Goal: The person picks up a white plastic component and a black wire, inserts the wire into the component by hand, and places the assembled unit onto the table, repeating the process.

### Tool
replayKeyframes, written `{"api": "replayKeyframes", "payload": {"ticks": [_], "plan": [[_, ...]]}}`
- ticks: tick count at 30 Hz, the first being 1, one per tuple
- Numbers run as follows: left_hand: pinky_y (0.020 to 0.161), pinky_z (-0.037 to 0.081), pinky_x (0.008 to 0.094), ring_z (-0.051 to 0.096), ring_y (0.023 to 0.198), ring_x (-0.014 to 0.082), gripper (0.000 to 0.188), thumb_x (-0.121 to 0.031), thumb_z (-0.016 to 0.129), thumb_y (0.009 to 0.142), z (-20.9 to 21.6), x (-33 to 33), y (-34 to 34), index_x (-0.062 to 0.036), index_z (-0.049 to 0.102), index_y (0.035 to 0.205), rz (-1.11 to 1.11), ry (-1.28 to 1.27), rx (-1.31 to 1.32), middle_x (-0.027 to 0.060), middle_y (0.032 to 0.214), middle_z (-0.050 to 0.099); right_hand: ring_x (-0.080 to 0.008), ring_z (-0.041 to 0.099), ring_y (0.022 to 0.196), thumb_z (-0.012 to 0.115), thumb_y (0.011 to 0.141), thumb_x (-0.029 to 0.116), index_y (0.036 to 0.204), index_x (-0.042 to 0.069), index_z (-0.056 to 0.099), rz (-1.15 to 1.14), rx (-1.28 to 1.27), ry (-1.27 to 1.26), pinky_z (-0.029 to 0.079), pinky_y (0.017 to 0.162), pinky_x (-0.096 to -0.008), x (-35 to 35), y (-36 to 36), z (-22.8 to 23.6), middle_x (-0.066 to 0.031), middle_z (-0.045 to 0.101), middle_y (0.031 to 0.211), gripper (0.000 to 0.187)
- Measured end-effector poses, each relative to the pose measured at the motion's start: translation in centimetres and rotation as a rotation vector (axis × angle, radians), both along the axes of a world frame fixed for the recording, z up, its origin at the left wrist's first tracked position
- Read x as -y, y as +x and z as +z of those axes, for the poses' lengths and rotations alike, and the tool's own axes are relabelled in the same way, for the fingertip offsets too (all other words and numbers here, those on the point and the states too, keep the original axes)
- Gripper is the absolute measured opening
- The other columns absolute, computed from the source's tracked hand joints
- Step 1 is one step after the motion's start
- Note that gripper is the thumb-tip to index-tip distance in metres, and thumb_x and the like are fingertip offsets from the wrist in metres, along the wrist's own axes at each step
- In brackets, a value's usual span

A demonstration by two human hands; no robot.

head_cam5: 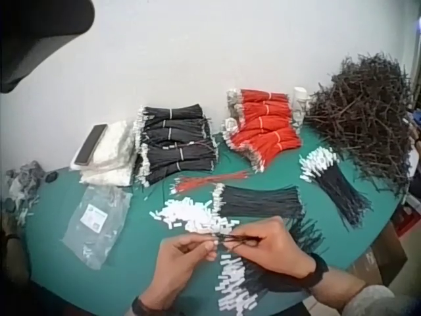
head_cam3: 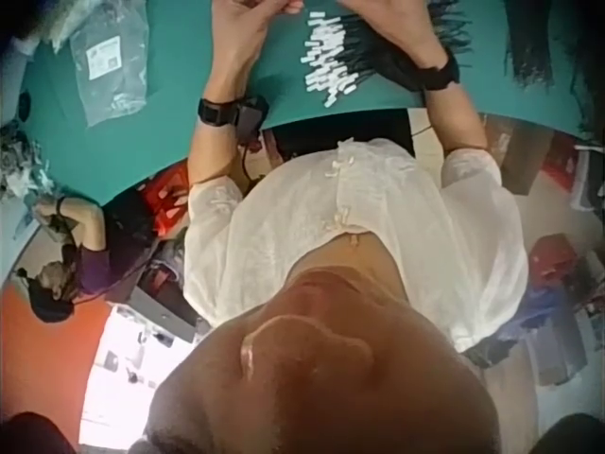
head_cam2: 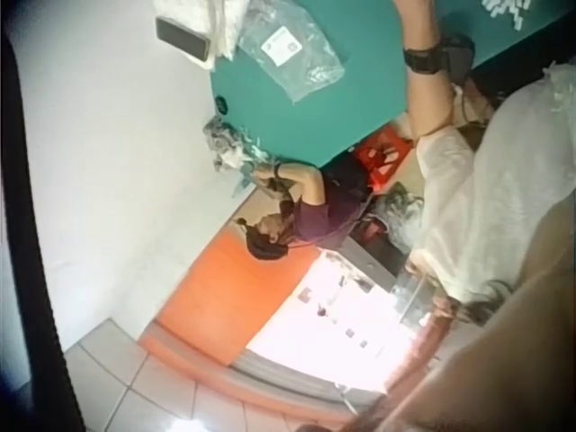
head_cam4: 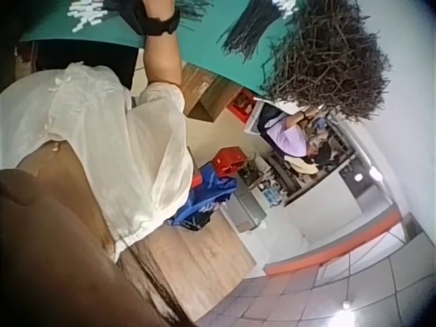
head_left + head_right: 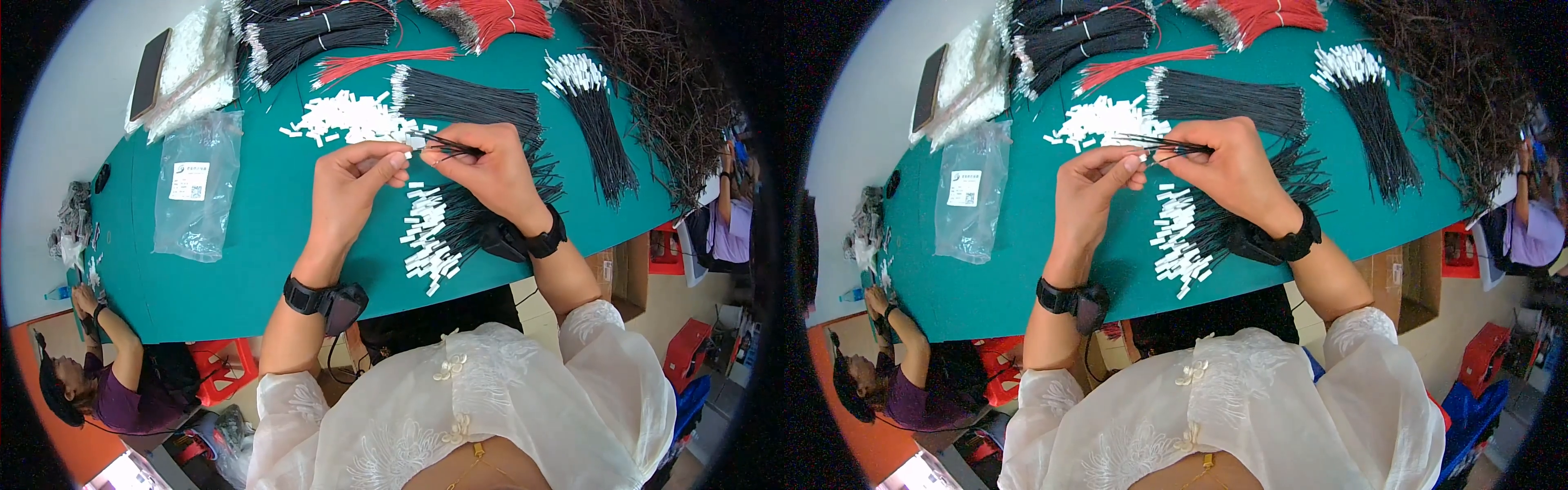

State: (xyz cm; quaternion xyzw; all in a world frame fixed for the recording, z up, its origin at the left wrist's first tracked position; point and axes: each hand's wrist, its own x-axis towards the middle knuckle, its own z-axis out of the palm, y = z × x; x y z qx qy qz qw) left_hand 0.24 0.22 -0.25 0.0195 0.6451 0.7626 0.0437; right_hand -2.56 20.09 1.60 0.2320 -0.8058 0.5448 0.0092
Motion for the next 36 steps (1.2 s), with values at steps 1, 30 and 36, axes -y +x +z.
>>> {"api": "replayKeyframes", "payload": {"ticks": [1, 30, 36], "plan": [[0.067, 0.053, 0.0225, 0.064, 0.071, 0.0105, 0.017, -0.008, 0.067, 0.088, -0.1, 0.0, 0.0, 0.0030, 0.069, 0.102, 0.000, 0.005, 0.000, 0.0075, 0.083, 0.070, -0.0014, 0.042, 0.057, 0.073, 0.077, 0.002, 0.088, -0.006, 0.068, 0.000, -0.009, 0.002, 0.033, 0.049, -0.0192, 0.1, 0.0, -0.1, -0.0017, 0.063, 0.068, 0.015], [0.073, 0.048, 0.0368, 0.058, 0.087, 0.0266, 0.015, -0.005, 0.074, 0.072, -1.9, 1.5, -1.1, -0.0048, 0.068, 0.085, 0.240, -1.126, -0.473, 0.0082, 0.088, 0.061, -0.0327, 0.049, 0.054, 0.061, 0.090, 0.015, 0.084, -0.004, 0.057, -0.095, -0.208, 0.318, 0.040, 0.052, -0.0370, -0.9, -0.7, 0.8, -0.0186, 0.054, 0.067, 0.021], [0.075, 0.048, 0.0378, 0.056, 0.090, 0.0281, 0.017, -0.004, 0.074, 0.072, -2.2, 2.1, -1.3, -0.0060, 0.067, 0.088, 0.191, -1.164, -0.471, 0.0086, 0.089, 0.060, -0.0174, 0.041, 0.052, 0.059, 0.093, 0.016, 0.083, -0.003, 0.058, -0.021, -0.057, 0.201, 0.037, 0.052, -0.0282, -0.4, -0.6, 1.0, -0.0110, 0.051, 0.063, 0.021]]}}
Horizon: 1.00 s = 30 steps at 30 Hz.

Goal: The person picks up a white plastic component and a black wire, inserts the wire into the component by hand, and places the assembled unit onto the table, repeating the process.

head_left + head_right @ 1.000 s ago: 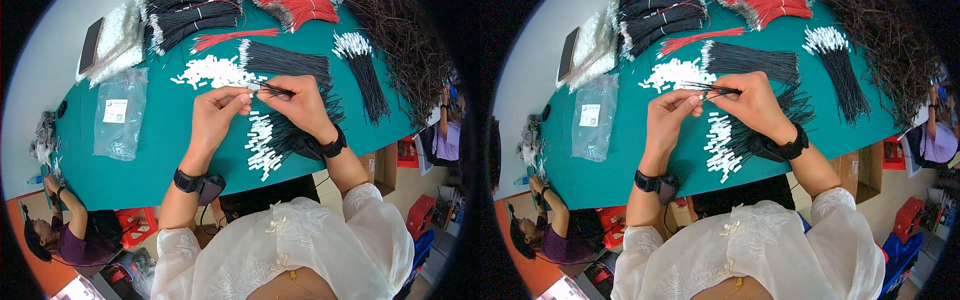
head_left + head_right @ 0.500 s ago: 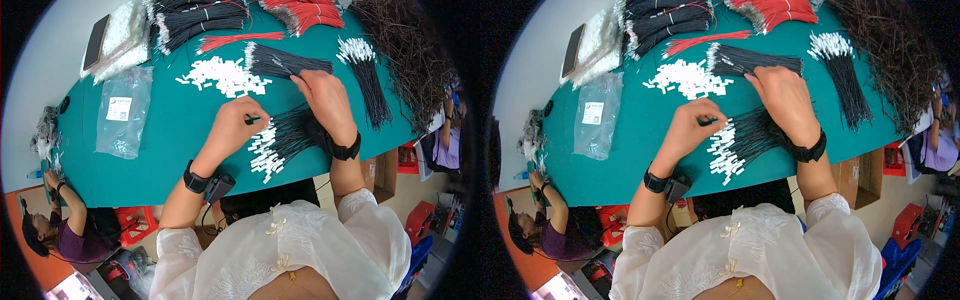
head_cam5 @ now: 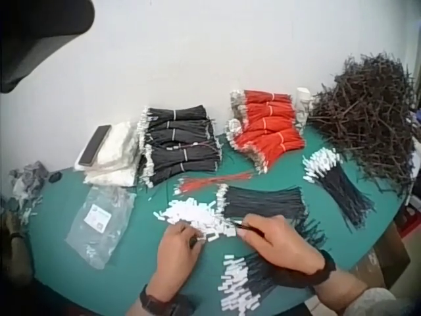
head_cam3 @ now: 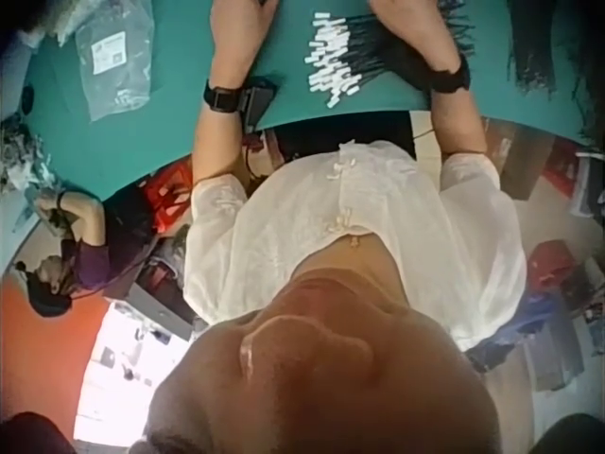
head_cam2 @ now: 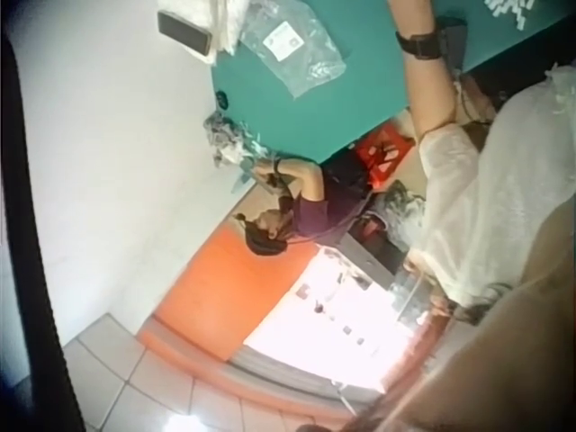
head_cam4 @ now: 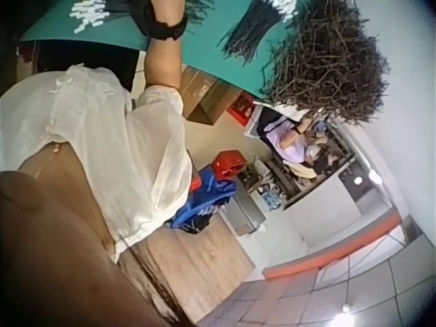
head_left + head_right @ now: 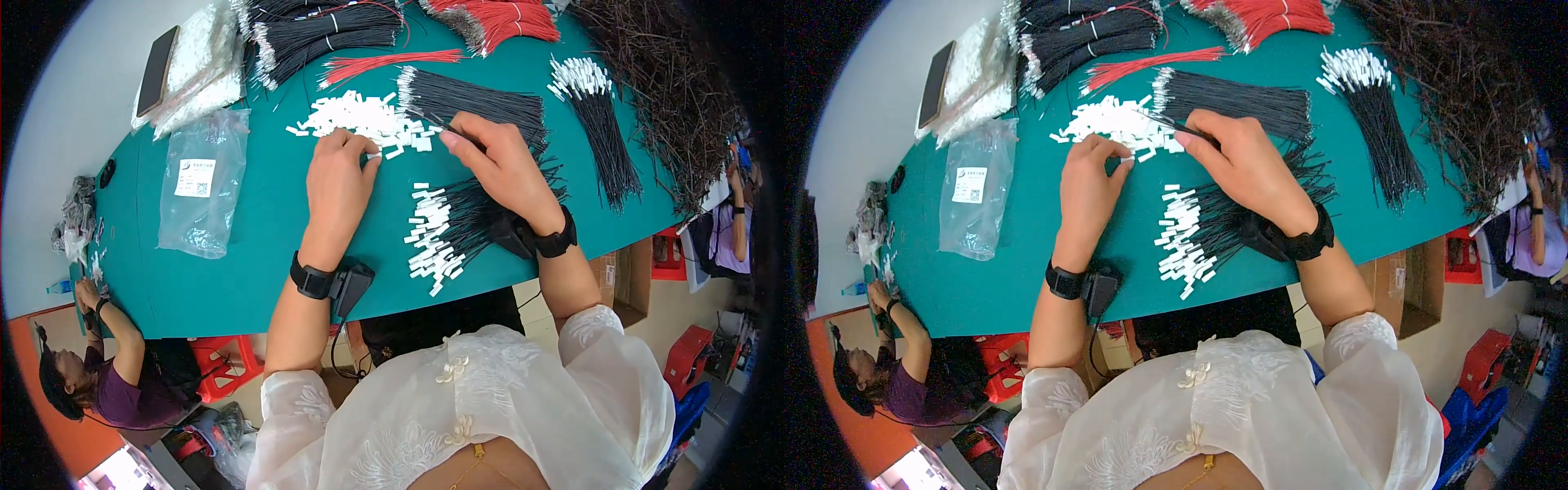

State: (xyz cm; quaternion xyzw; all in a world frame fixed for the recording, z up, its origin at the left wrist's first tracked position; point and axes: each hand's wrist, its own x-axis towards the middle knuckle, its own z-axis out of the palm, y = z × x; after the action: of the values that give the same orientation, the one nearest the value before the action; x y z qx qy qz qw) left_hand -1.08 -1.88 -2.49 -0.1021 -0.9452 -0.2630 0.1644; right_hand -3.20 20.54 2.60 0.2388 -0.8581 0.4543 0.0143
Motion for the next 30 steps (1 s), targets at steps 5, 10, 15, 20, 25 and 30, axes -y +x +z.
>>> {"api": "replayKeyframes", "payload": {"ticks": [5, 10, 15, 20, 25, 30], "plan": [[0.068, 0.048, 0.0338, 0.060, 0.079, 0.0248, 0.014, -0.003, 0.071, 0.077, 0.3, -0.2, 0.1, -0.0050, 0.067, 0.090, -0.027, 0.106, -0.009, 0.0075, 0.083, 0.063, -0.0072, 0.039, 0.059, 0.056, 0.095, 0.019, 0.083, -0.001, 0.063, 0.100, 0.188, -0.139, 0.034, 0.053, -0.0246, -0.1, -0.2, -0.9, -0.0004, 0.048, 0.062, 0.025], [0.061, 0.046, 0.0235, 0.060, 0.068, 0.0120, 0.009, -0.003, 0.066, 0.085, 2.7, -1.9, 0.7, -0.0003, 0.067, 0.093, -0.132, 1.083, 0.384, 0.0049, 0.080, 0.066, -0.0046, 0.037, 0.059, 0.055, 0.096, 0.022, 0.083, 0.000, 0.067, 0.160, 0.394, -0.187, 0.030, 0.052, -0.0233, -0.4, -0.2, -0.9, 0.0040, 0.045, 0.062, 0.028], [0.061, 0.045, 0.0189, 0.057, 0.069, 0.0054, 0.011, -0.004, 0.065, 0.088, 2.7, -1.7, 1.0, 0.0031, 0.066, 0.097, -0.176, 1.129, 0.416, 0.0041, 0.082, 0.066, -0.0041, 0.035, 0.059, 0.056, 0.096, 0.024, 0.084, 0.001, 0.068, 0.257, 0.498, -0.137, 0.028, 0.051, -0.0235, 0.0, 0.0, -0.1, 0.0045, 0.042, 0.061, 0.028], [0.059, 0.045, 0.0197, 0.057, 0.066, 0.0062, 0.010, -0.004, 0.067, 0.086, 2.5, -2.0, 1.1, 0.0021, 0.068, 0.095, -0.201, 1.125, 0.398, 0.0032, 0.080, 0.066, -0.0040, 0.034, 0.057, 0.056, 0.096, 0.026, 0.083, 0.001, 0.068, 0.287, 0.499, -0.138, 0.026, 0.050, -0.0241, 0.1, 0.1, -0.7, 0.0047, 0.041, 0.060, 0.030], [0.058, 0.044, 0.0194, 0.056, 0.065, 0.0058, 0.009, -0.005, 0.068, 0.086, 2.7, -2.0, 1.2, 0.0012, 0.069, 0.092, -0.157, 1.070, 0.404, 0.0025, 0.076, 0.066, -0.0028, 0.034, 0.058, 0.062, 0.092, 0.019, 0.085, 0.000, 0.067, 0.232, 0.396, -0.248, 0.026, 0.051, -0.0227, 0.6, 0.2, -1.0, 0.0061, 0.043, 0.063, 0.020], [0.059, 0.044, 0.0192, 0.057, 0.065, 0.0057, 0.010, -0.007, 0.069, 0.086, 2.8, -1.9, 1.3, 0.0007, 0.069, 0.092, -0.154, 1.032, 0.425, 0.0022, 0.074, 0.065, -0.0015, 0.035, 0.061, 0.068, 0.086, 0.009, 0.088, -0.002, 0.065, 0.100, 0.292, -0.297, 0.028, 0.053, -0.0202, 0.5, 0.4, -0.8, 0.0067, 0.048, 0.068, 0.012]]}}
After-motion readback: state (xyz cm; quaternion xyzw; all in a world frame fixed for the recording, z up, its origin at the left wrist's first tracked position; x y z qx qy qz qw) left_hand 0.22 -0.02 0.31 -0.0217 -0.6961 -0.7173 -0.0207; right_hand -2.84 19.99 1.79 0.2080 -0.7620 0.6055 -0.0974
